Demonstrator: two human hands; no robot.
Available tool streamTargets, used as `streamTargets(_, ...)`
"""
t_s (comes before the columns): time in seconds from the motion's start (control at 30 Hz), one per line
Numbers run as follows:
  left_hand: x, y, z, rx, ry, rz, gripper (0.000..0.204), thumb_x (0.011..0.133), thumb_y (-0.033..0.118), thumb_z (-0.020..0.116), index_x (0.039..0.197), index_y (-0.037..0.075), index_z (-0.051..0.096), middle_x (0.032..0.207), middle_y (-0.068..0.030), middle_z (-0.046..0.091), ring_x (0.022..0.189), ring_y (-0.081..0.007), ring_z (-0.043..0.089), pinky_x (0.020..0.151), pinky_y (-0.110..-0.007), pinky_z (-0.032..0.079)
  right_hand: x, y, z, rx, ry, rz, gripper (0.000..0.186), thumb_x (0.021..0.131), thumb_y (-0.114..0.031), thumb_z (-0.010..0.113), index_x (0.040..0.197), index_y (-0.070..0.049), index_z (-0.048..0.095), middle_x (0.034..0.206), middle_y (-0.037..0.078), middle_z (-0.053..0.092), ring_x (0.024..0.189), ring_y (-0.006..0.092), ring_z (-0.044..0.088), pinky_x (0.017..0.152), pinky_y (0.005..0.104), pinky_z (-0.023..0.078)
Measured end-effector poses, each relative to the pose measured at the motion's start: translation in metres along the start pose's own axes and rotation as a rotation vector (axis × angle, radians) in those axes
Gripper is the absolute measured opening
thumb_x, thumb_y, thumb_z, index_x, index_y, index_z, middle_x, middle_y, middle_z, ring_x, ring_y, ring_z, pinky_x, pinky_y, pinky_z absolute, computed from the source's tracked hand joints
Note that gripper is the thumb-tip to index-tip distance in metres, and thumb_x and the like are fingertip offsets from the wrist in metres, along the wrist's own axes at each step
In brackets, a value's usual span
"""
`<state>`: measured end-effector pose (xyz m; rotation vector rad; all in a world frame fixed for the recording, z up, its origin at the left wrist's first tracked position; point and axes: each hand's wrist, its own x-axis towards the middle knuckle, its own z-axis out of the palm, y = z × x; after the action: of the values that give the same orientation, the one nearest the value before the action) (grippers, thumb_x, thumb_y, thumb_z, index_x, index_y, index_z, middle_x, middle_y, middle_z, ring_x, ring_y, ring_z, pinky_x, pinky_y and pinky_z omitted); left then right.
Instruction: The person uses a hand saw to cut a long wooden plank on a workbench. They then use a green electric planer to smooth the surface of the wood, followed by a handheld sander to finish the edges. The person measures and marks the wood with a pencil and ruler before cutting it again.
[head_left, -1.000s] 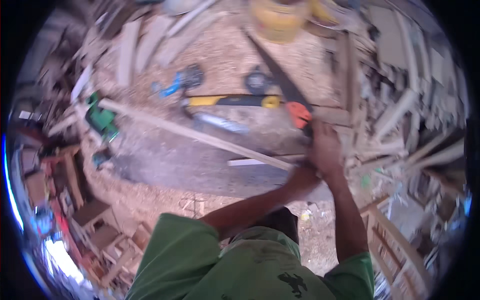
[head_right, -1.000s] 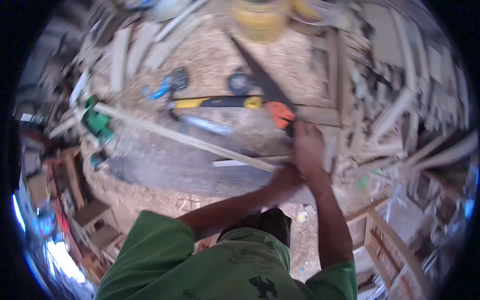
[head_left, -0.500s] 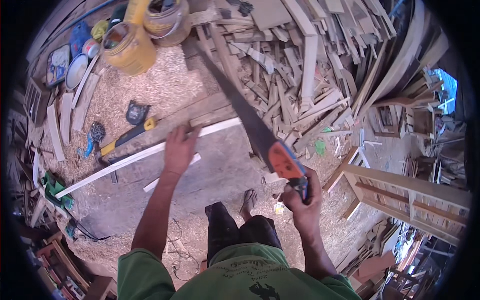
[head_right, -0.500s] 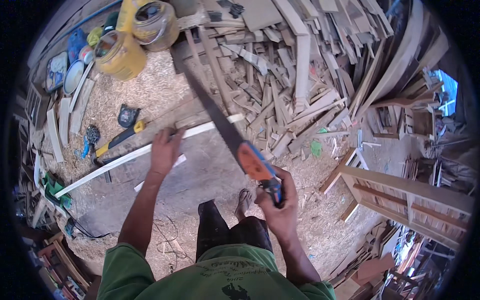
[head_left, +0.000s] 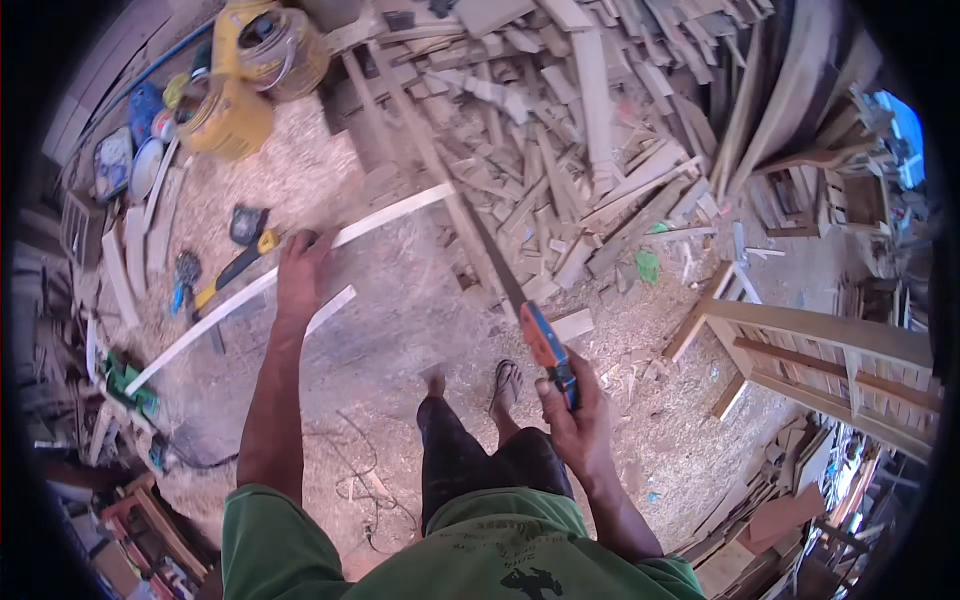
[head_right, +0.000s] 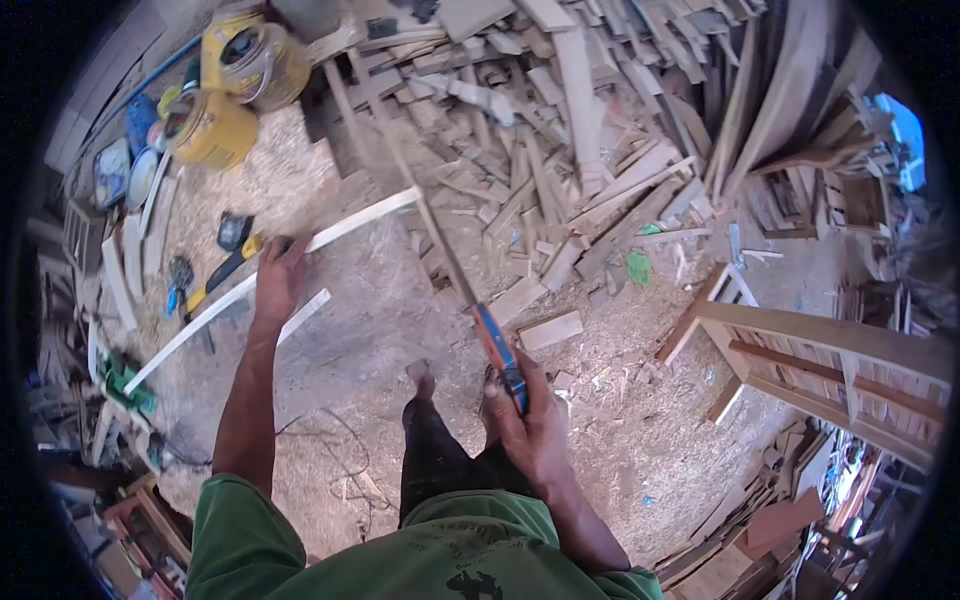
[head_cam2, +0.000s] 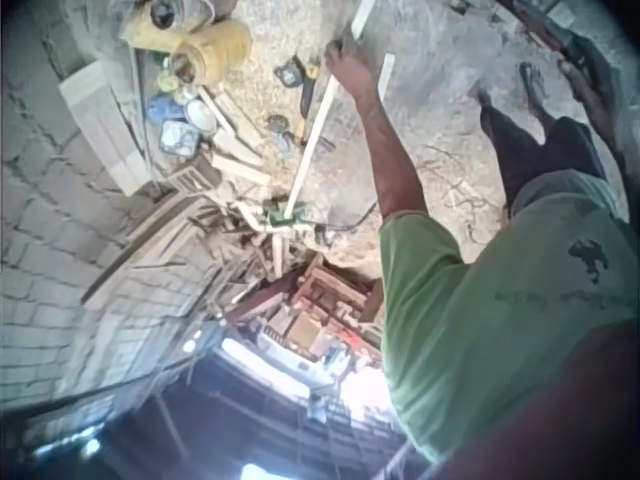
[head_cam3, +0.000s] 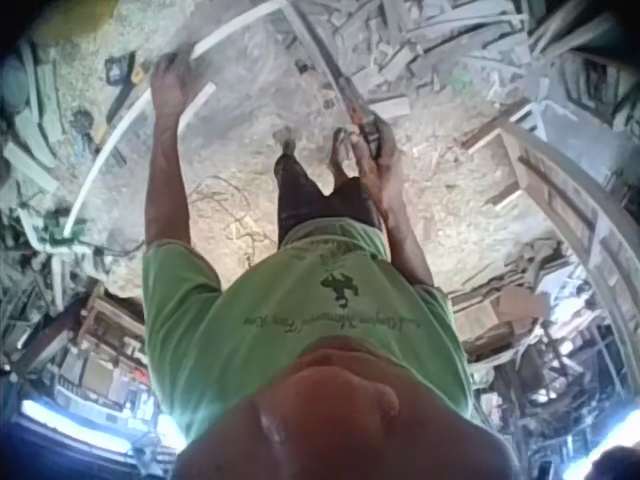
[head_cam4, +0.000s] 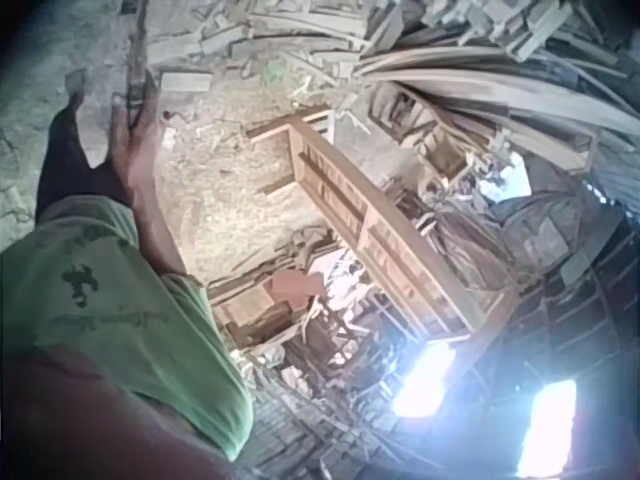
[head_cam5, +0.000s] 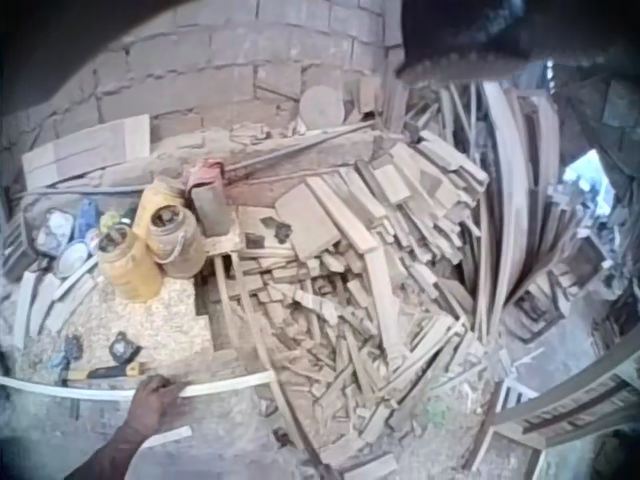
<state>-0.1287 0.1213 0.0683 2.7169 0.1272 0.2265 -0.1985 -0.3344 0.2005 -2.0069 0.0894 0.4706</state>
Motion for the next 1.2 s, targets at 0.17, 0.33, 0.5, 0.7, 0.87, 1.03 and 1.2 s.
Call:
streamTargets(0.17,0.022,0.021,0.012,0.057,0.02,0.208,0.047,0.086,0.008,0.073,0.132,0.002,0.075,0.12,-0.023,0.071,0.116,-0.0418,0.066,0.102,-0.052,0.054,0.004,0.048,0.014,0.271,0.146,0.009,0.043,0.112,-0.023,0.065,0.148,-0.001,0.057,0.079,-0.004,0.053,0.062,0.0069,0.043,0.056,0.0268,0.039)
streamTargets(0.33,0.012,0.061,0.01,0.097,0.088,0.132,0.038,0.09,0.017,0.077,0.128,0.013,0.079,0.114,-0.0129,0.066,0.115,-0.034,0.062,0.101,-0.05,0.05,0.002,0.038,0.011,0.09,0.158,-0.028,0.036,0.114,-0.028,0.062,0.139,-0.002,0.057,0.074,-0.004,0.047,0.062,0.0054,0.042,0.054,0.0264,0.034)
streamTargets(0.5,0.01,0.075,0.014,0.127,0.064,0.117,0.042,0.091,0.017,0.074,0.132,0.012,0.077,0.12,-0.0166,0.068,0.122,-0.0369,0.062,0.11,-0.052,0.047,-0.002,0.053,0.007,0.134,0.244,-0.012,0.038,0.114,-0.03,0.063,0.135,0.001,0.06,0.07,-0.003,0.047,0.059,0.0062,0.043,0.051,0.0281,0.035)
streamTargets(0.7,-0.027,-0.007,0.012,0.125,0.106,0.156,0.046,0.088,0.012,0.071,0.134,0.01,0.076,0.121,-0.0167,0.069,0.117,-0.0382,0.063,0.103,-0.05,0.05,-0.012,0.067,0.002,0.126,0.309,-0.054,0.032,0.112,-0.02,0.063,0.137,-0.003,0.056,0.078,0.0,0.061,0.064,0.0071,0.058,0.055,0.0251,0.041)
streamTargets(0.87,-0.025,-0.008,0.006,0.201,0.097,0.143,0.055,0.088,0.006,0.067,0.142,0.014,0.073,0.116,-0.0125,0.064,0.111,-0.0334,0.061,0.096,-0.049,0.049,-0.01,0.035,-0.006,0.121,0.152,-0.035,0.051,0.109,-0.014,0.065,0.154,0.004,0.049,0.09,0.007,0.065,0.073,0.0145,0.065,0.067,0.0329,0.055)
streamTargets(1.03,-0.023,-0.021,0.016,0.208,0.147,0.163,0.054,0.089,0.006,0.067,0.142,0.015,0.074,0.116,-0.0118,0.065,0.112,-0.0329,0.062,0.095,-0.049,0.05,-0.01,0.015,-0.003,0.084,0.089,-0.03,0.051,0.11,-0.026,0.066,0.154,-0.002,0.055,0.08,0.005,0.064,0.068,0.0134,0.061,0.062,0.033,0.05)
streamTargets(1.2,-0.022,-0.019,0.014,0.225,0.168,0.156,0.053,0.087,0.007,0.067,0.138,0.017,0.076,0.115,-0.0111,0.067,0.11,-0.0326,0.063,0.095,-0.048,0.05,-0.006,0.014,0.001,0.018,-0.013,0.007,0.053,0.113,-0.032,0.062,0.158,-0.005,0.054,0.116,0.02,0.075,0.099,0.0292,0.074,0.087,0.0421,0.058)
